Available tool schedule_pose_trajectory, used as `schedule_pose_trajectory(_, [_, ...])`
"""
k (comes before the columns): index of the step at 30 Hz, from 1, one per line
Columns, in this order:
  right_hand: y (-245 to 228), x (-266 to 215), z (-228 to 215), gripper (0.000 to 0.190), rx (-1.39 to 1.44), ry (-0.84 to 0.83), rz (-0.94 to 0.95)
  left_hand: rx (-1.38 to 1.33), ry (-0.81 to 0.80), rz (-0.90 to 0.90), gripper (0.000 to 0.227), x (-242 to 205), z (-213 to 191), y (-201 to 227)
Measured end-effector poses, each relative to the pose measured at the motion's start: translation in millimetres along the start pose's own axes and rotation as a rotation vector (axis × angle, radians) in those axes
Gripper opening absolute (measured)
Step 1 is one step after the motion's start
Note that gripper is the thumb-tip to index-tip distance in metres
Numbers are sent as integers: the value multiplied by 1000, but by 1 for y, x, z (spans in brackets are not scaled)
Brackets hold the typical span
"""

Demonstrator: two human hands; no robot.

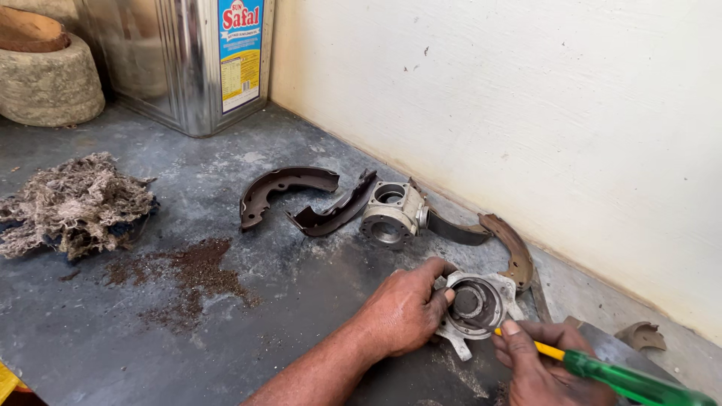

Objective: The person cleans a small circular metal brake component by hand with a piece of steel wool and then scrapes around the inner edge with the tip of a screwdriver.

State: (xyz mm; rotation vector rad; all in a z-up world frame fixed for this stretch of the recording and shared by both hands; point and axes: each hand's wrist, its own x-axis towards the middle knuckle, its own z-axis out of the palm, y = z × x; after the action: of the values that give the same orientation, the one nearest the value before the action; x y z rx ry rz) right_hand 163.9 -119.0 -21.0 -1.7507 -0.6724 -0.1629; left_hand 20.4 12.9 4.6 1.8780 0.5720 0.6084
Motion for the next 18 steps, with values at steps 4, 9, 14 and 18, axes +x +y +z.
schedule_pose_trajectory(4, [-11,2,-1,21,-31,-1,76,27,-1,31,37,0,1,0])
schedule_pose_trajectory(9, [-34,-12,-4,20,-298,-88,100,5,-37,-4,37,-1,1,0])
schedule_pose_trajectory(14, [-12,-7,6,17,178,-19,203,-11,2,32,37,-1,1,0])
schedule_pose_trajectory(18, [-7,6,-11,16,77,-46,59,7,32,79,36,-1,2,0])
